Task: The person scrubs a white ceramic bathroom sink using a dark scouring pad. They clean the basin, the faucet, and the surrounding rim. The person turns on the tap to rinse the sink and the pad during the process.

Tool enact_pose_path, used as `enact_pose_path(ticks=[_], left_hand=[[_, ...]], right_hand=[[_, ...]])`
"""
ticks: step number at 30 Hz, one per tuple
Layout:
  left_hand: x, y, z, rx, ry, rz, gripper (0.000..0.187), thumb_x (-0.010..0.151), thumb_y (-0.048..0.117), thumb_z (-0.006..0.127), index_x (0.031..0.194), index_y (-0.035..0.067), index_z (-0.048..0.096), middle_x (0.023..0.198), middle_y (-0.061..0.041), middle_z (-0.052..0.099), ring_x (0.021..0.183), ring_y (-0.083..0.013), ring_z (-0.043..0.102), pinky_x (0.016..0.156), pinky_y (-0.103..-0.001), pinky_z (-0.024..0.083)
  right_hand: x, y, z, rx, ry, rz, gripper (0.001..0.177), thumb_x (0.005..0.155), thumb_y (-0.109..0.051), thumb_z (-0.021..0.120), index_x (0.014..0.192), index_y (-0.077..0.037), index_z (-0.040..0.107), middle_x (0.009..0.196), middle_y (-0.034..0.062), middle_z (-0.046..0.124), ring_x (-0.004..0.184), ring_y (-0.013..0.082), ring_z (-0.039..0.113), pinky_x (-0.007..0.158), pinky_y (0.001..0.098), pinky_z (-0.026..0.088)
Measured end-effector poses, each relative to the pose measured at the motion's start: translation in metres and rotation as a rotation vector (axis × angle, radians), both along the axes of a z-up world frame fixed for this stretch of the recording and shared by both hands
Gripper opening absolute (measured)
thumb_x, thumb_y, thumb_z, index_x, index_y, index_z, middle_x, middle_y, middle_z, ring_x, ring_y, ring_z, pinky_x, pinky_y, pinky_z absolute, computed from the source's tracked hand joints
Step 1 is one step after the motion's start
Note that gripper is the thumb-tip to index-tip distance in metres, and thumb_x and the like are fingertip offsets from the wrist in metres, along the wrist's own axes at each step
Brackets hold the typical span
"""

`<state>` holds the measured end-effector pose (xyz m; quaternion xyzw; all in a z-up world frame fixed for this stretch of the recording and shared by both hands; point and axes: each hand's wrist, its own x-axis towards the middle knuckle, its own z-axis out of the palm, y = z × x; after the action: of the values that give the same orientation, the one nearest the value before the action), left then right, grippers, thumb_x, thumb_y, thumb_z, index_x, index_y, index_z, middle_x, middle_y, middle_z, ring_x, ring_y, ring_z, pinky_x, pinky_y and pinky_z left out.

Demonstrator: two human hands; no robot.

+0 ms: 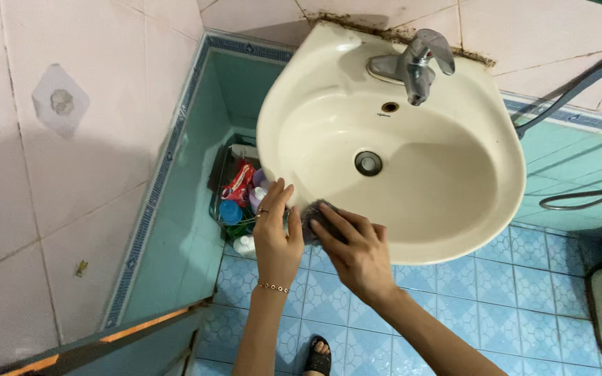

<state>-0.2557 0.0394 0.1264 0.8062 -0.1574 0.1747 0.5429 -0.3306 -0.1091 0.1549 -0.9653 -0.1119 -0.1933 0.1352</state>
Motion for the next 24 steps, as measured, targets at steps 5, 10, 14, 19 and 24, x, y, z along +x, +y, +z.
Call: enact_pose_path(ticks=[5,10,14,19,24], left_hand=[[0.007,0.009,0.000,-0.025,0.000,-0.036,0.034,0.102,0.003,0.055,0.134,-0.003,0.061,0.140,-0.021,0.063,0.134,-0.0357,0.060,0.111,-0.043,0.050],[0.009,0.016,0.007,0.064,-0.003,-0.073,0.036,0.098,0.002,0.058,0.133,-0.003,0.061,0.140,-0.023,0.063,0.132,-0.0376,0.059,0.109,-0.044,0.048],[0.004,0.015,0.005,0.122,-0.067,-0.135,0.036,0.096,0.001,0.059,0.132,-0.003,0.060,0.139,-0.023,0.062,0.134,-0.0391,0.056,0.111,-0.046,0.047],[-0.018,-0.004,0.005,0.191,-0.137,-0.327,0.033,0.096,0.002,0.058,0.129,-0.003,0.062,0.140,-0.023,0.061,0.137,-0.0397,0.053,0.113,-0.047,0.045],[-0.034,-0.019,0.008,0.239,-0.096,-0.442,0.031,0.095,0.003,0.058,0.126,-0.004,0.062,0.138,-0.023,0.062,0.136,-0.0386,0.053,0.113,-0.047,0.044]], right_hand=[[0.035,0.042,-0.011,-0.030,-0.039,-0.049,0.041,0.083,-0.010,0.068,0.122,-0.019,0.072,0.152,0.0006,0.056,0.134,0.0248,0.054,0.095,0.0448,0.040],[0.003,0.035,-0.024,-0.069,-0.142,-0.131,0.053,0.079,-0.004,0.061,0.127,-0.023,0.074,0.148,-0.0010,0.058,0.134,0.0223,0.054,0.102,0.0419,0.038],[-0.055,-0.007,-0.040,-0.134,-0.228,-0.312,0.047,0.084,0.000,0.067,0.122,-0.025,0.075,0.141,-0.0038,0.064,0.133,0.0191,0.055,0.105,0.0398,0.034],[-0.088,-0.051,-0.037,0.000,-0.199,-0.567,0.041,0.087,-0.002,0.071,0.124,-0.021,0.074,0.141,-0.0033,0.065,0.138,0.0218,0.054,0.112,0.0383,0.032],[-0.077,-0.030,-0.030,0.070,-0.202,-0.706,0.048,0.082,-0.002,0.070,0.126,-0.020,0.073,0.141,-0.0028,0.066,0.140,0.0233,0.053,0.114,0.0403,0.031]])
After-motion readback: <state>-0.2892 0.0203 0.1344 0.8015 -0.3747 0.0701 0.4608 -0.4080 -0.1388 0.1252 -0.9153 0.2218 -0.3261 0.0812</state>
